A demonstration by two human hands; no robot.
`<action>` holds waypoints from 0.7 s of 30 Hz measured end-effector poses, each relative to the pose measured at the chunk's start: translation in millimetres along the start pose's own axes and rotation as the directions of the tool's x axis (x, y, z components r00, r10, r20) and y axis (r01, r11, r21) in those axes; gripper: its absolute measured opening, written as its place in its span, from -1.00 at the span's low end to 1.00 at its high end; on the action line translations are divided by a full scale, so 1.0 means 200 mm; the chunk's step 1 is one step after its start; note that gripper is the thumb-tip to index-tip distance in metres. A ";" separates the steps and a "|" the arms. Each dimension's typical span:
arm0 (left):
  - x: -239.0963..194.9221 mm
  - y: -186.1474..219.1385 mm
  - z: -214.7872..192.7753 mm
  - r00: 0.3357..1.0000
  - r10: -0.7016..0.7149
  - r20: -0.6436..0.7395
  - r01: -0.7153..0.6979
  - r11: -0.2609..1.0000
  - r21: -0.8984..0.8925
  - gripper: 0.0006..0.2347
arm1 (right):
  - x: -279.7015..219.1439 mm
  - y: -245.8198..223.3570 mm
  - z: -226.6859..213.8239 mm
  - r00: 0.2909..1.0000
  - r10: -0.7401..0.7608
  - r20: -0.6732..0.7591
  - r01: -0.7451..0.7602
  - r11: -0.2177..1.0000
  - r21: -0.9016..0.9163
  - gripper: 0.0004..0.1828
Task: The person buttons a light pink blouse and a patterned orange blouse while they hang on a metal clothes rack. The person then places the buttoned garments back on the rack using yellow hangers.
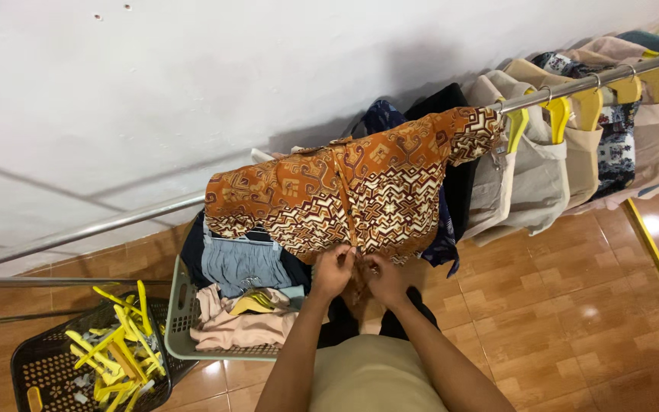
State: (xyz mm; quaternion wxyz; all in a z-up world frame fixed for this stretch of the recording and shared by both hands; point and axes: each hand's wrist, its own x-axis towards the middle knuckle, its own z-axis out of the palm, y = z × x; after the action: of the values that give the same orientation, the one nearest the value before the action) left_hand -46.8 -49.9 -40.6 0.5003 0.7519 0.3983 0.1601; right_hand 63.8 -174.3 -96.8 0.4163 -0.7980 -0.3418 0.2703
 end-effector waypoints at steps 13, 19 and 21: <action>-0.18 -0.18 0.31 0.997 -0.026 -0.076 0.023 0.999 -0.037 -0.72 | -0.14 0.07 -0.31 0.884 0.214 0.415 -0.392 0.823 0.412 -0.84; -0.34 -0.03 0.42 0.980 0.051 -0.190 -0.068 0.994 -0.083 -0.92 | -0.30 -0.04 -0.50 0.948 -0.059 0.313 -0.092 0.891 0.444 -0.76; -0.42 0.00 0.40 0.987 -0.015 -0.158 -0.019 0.978 -0.210 -0.88 | -0.32 -0.06 -0.54 0.949 -0.091 0.302 -0.050 0.901 0.430 -0.73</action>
State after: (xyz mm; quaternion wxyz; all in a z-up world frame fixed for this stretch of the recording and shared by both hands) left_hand -47.7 -163.9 -62.7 0.5438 0.6799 0.4168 0.2613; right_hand 97.3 -271.0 -21.2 0.5259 -0.6286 -0.3437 0.4584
